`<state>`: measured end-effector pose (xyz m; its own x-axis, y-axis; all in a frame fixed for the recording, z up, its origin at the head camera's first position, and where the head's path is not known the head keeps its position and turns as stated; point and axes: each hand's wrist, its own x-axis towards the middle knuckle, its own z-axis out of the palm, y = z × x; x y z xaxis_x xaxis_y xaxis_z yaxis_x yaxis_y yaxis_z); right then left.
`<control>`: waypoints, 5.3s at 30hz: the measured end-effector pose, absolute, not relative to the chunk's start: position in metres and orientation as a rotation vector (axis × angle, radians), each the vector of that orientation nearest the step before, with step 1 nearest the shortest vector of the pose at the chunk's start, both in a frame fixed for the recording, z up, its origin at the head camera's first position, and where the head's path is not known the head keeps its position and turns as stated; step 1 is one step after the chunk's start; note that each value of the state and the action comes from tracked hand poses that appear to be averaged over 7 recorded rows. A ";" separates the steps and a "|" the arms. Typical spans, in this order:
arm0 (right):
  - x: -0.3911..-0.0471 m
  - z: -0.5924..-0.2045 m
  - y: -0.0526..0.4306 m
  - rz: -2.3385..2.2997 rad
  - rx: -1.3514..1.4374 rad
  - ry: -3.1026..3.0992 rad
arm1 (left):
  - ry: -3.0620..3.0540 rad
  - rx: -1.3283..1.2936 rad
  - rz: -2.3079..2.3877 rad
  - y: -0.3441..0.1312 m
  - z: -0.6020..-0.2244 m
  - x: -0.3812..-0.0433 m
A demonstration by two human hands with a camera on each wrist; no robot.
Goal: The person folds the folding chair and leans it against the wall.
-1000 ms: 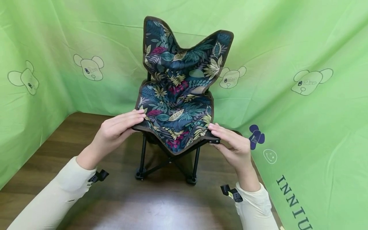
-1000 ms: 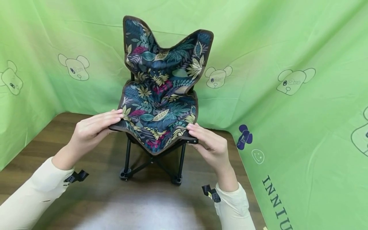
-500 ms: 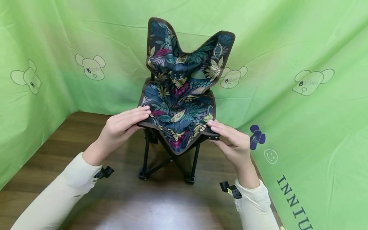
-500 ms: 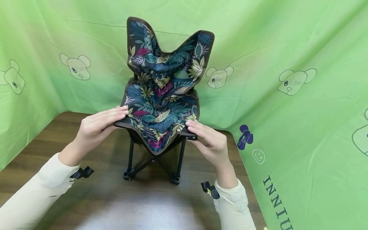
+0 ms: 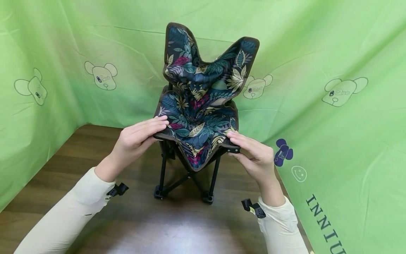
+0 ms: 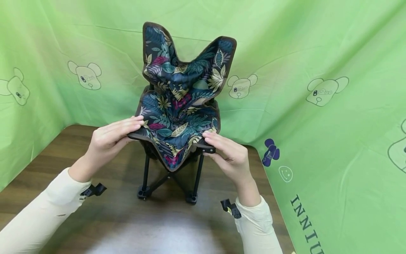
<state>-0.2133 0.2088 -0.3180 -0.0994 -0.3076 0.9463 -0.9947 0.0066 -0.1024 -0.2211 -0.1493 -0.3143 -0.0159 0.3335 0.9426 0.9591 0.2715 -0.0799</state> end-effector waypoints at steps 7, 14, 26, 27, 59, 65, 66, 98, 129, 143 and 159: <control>-0.211 -0.312 0.203 1.113 1.373 -1.537 | -1.523 -1.250 -0.799 -0.149 -0.313 -0.224; -0.208 -0.303 0.197 1.169 1.379 -1.548 | -1.527 -1.264 -0.813 -0.148 -0.311 -0.229; -0.201 -0.294 0.184 1.141 1.333 -1.574 | -1.501 -1.279 -0.844 -0.146 -0.308 -0.234; -0.202 -0.294 0.184 1.141 1.330 -1.574 | -1.503 -1.279 -0.843 -0.145 -0.308 -0.235; -0.227 -0.285 0.177 1.159 1.313 -1.574 | -1.521 -1.281 -0.889 -0.127 -0.290 -0.251; -0.230 -0.284 0.176 1.162 1.295 -1.595 | -1.524 -1.308 -0.899 -0.119 -0.291 -0.254; -0.231 -0.284 0.176 1.167 1.293 -1.596 | -1.524 -1.309 -0.901 -0.118 -0.291 -0.255; -0.239 -0.273 0.175 1.307 1.299 -1.595 | -1.540 -1.317 -0.939 -0.096 -0.280 -0.259; -0.256 -0.272 0.179 1.513 1.401 -1.547 | -1.571 -1.386 -1.065 -0.085 -0.275 -0.268; -0.255 -0.268 0.176 1.539 1.423 -1.543 | -1.568 -1.386 -1.122 -0.081 -0.272 -0.268; -0.255 -0.267 0.173 1.567 1.436 -1.534 | -1.586 -1.385 -1.160 -0.080 -0.269 -0.265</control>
<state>-0.2549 0.1732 -0.2669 -0.3071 -0.3018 0.9025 -0.8961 -0.2276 -0.3810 -0.2647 -0.0803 -0.2695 -0.1624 0.3370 0.9274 0.9859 0.0169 0.1665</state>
